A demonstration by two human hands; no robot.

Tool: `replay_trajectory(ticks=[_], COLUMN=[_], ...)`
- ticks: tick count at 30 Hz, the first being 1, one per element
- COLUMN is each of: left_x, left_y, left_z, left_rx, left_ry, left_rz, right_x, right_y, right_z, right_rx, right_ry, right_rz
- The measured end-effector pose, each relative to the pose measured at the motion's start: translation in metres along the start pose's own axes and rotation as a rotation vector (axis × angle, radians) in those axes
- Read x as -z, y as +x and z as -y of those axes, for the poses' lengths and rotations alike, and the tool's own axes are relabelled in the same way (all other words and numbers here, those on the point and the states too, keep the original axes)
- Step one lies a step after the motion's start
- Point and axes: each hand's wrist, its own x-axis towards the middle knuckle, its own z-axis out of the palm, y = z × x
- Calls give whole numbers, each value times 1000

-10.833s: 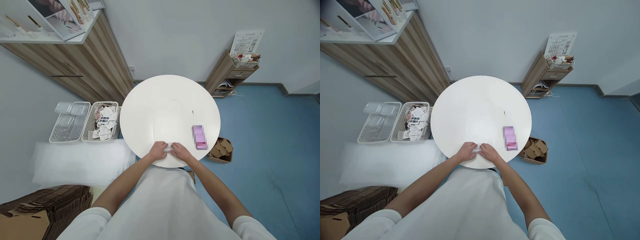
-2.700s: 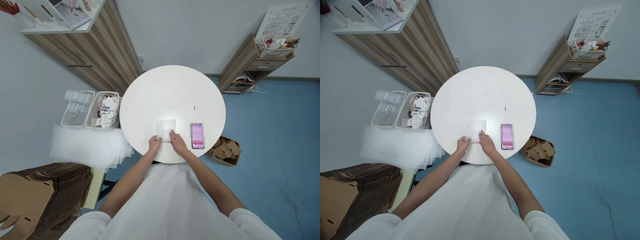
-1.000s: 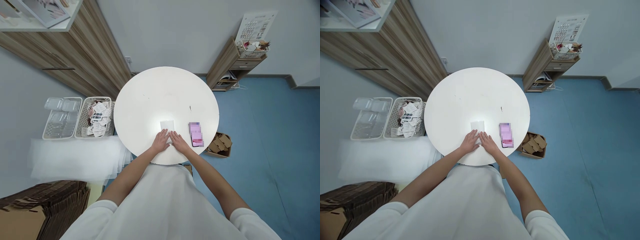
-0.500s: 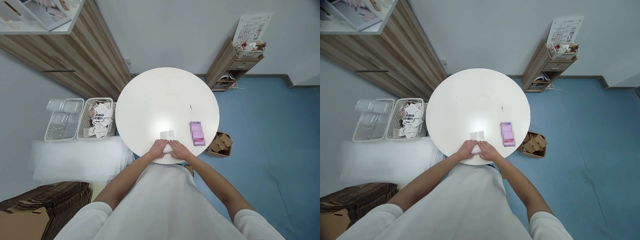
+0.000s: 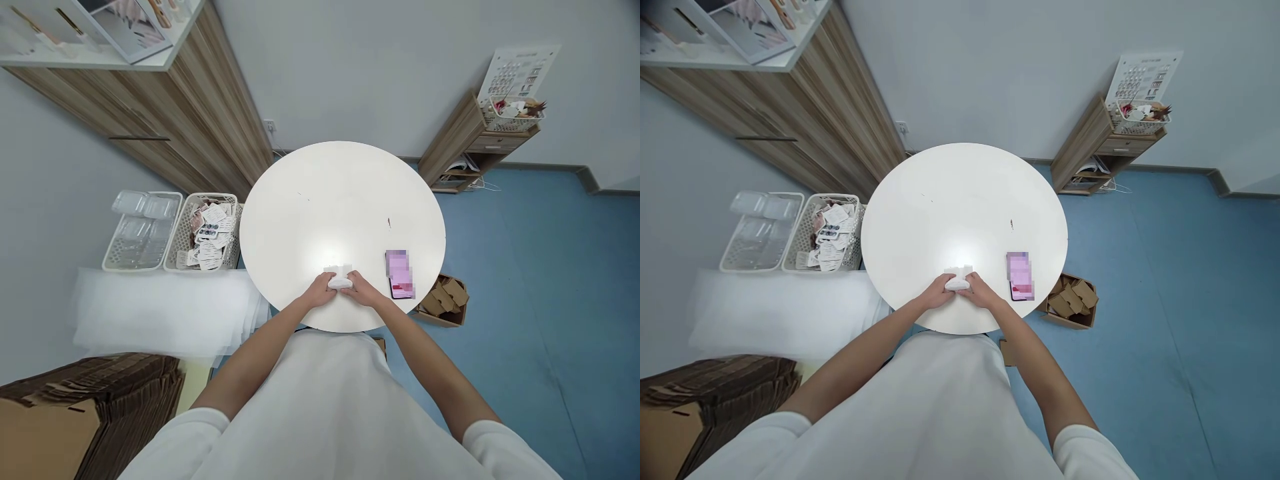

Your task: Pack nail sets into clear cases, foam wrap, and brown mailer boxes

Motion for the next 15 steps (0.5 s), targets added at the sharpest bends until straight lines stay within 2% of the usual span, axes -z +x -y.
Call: replay_trajectory(ticks=[5,8,12,15], left_x=[-2,-5,-7,-7], left_y=[3,5,9,14], left_z=[5,3,1,0], left_rx=[277,374,471,586], left_ry=[-12,40,76,19], left_rz=[-140,-241,-297,-320], right_x=[-7,-14,-18,-16], right_y=[18,25,32,33], right_z=[4,10,14,13], right_rx=[-271,-449,-529,-558], right_ry=[154,137,57,96], right_rz=[-147,-291,-439,-433])
